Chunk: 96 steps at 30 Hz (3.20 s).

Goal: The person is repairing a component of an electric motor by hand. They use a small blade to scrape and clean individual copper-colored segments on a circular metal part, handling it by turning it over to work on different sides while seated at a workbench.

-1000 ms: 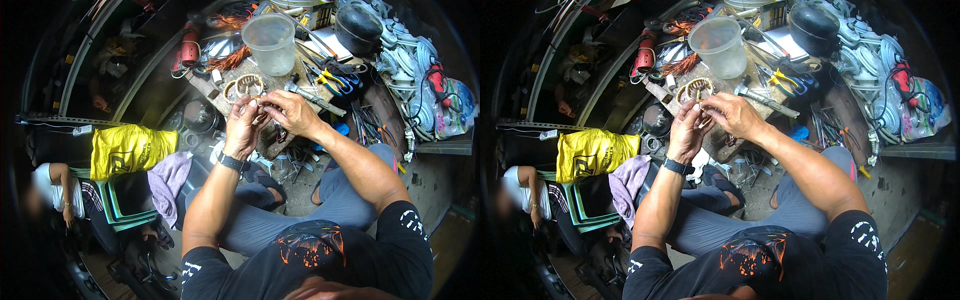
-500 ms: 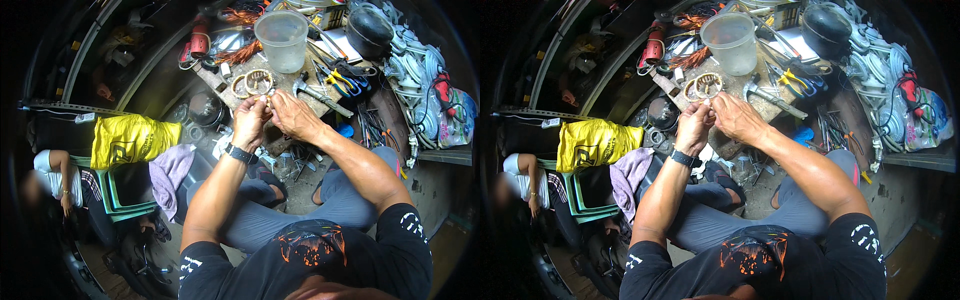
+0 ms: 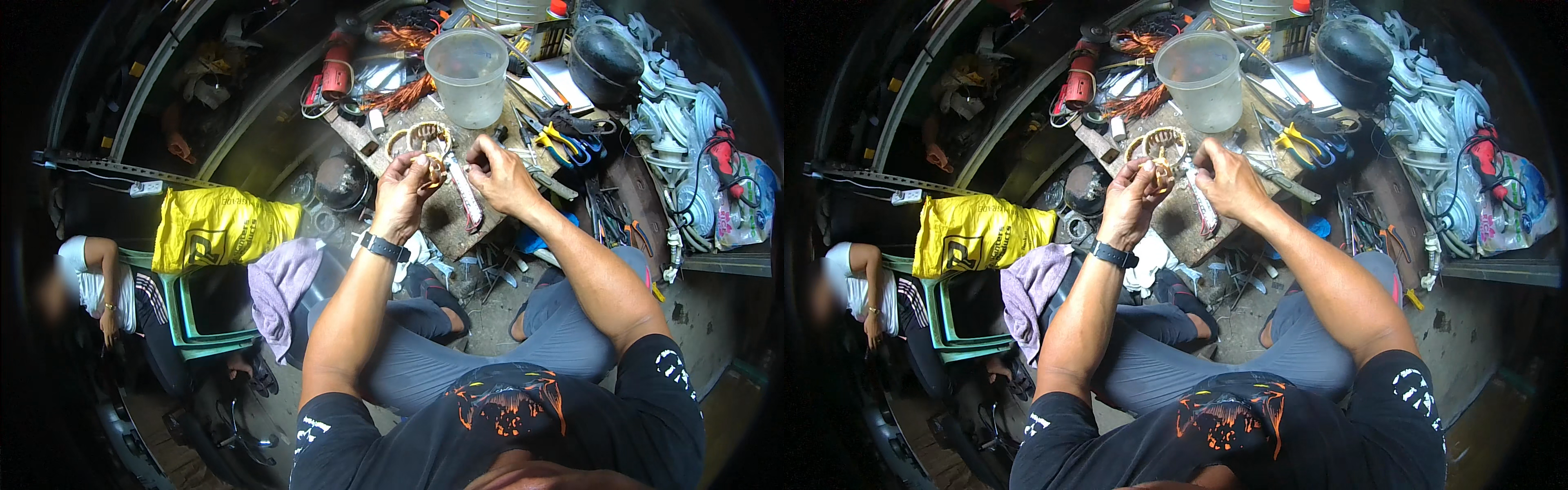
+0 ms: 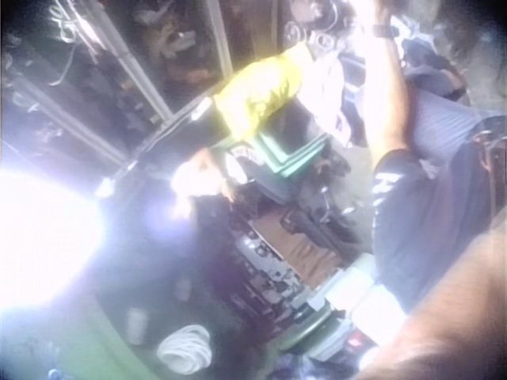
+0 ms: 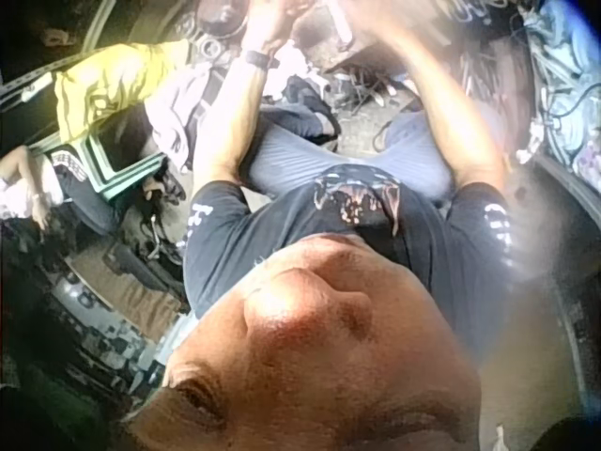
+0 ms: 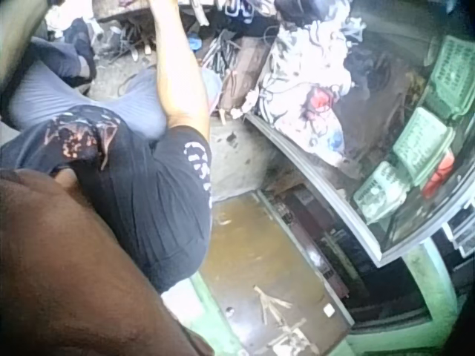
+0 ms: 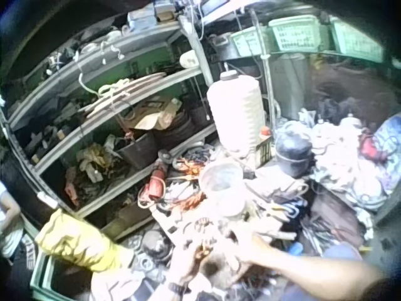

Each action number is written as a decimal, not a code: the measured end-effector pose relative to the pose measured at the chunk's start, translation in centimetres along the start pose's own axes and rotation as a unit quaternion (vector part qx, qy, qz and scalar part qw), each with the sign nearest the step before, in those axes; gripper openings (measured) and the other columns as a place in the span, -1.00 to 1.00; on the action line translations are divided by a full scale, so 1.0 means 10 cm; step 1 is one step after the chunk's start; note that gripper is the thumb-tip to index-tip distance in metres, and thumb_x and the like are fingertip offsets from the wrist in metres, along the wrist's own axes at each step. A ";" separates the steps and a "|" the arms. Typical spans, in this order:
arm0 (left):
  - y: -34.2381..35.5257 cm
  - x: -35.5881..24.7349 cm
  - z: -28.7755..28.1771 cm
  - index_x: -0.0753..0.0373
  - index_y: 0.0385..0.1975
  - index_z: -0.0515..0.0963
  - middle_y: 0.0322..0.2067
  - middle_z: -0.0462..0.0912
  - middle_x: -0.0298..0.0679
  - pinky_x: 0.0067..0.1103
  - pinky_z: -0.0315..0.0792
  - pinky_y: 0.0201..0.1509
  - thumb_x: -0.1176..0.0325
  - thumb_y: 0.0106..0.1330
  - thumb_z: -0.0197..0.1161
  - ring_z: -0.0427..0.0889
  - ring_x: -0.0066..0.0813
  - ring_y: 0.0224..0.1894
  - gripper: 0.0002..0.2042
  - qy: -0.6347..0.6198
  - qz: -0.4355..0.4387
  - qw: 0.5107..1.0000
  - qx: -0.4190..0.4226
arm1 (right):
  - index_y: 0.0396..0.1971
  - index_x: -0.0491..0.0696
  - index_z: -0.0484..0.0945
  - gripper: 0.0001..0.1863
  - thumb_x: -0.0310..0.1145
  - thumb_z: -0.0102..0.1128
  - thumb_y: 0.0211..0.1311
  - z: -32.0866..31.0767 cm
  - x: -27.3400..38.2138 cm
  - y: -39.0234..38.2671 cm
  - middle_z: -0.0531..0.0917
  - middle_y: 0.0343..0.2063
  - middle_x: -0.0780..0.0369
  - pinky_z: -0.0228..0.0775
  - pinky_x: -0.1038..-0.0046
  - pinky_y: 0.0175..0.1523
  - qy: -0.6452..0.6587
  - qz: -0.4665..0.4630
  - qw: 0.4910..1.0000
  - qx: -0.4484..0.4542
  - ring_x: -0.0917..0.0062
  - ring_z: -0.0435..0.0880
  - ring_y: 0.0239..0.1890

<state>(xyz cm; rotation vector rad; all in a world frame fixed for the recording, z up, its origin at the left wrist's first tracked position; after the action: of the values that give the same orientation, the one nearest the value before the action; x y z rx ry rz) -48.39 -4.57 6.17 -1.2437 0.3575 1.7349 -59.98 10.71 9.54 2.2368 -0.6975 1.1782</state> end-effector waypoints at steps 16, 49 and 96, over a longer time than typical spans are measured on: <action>0.00 -0.43 0.13 0.34 0.07 0.50 -0.29 0.68 -0.32 -0.57 0.64 -0.14 0.35 0.46 0.32 0.65 -0.63 -0.26 -0.70 0.192 0.123 0.973 -0.030 | -0.14 -0.16 0.55 -0.78 -0.38 0.33 0.34 0.19 -0.40 -0.02 0.71 -0.38 0.23 0.52 0.49 -0.23 0.267 0.170 0.948 -0.015 0.60 0.68 -0.36; -0.30 -0.14 0.34 0.32 0.07 0.53 -0.19 0.66 -0.22 -0.48 0.73 -0.14 0.31 0.51 0.25 0.70 -0.50 -0.22 -0.73 0.084 0.002 0.995 0.046 | -0.09 -0.16 0.63 -0.81 -0.43 0.29 0.37 -0.05 0.19 -0.10 0.74 -0.24 0.28 0.53 0.49 0.05 0.250 0.036 0.961 0.112 0.62 0.68 -0.12; -0.36 -0.97 -0.01 0.41 0.00 0.51 -0.17 0.68 -0.08 -0.39 0.74 -0.07 0.39 0.43 0.28 0.72 -0.31 -0.17 -0.73 0.044 0.173 0.984 0.008 | -0.14 -0.12 0.68 -0.71 -0.51 0.38 0.07 0.88 -0.93 -2.27 0.73 -0.33 -0.01 0.55 0.14 -0.09 -0.155 -0.035 0.886 0.435 0.06 0.73 -0.17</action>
<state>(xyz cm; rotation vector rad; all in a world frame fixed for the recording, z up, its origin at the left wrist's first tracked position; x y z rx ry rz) -44.94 -7.76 15.39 -1.3065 0.6727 1.9660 -44.72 23.65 -7.23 3.2124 -0.1757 1.2591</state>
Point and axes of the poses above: each hand's wrist, its own y-axis towards the middle knuckle, its own z-axis out of the palm, x = y × z, the point moved 7 cm from there along y, towards the middle knuckle
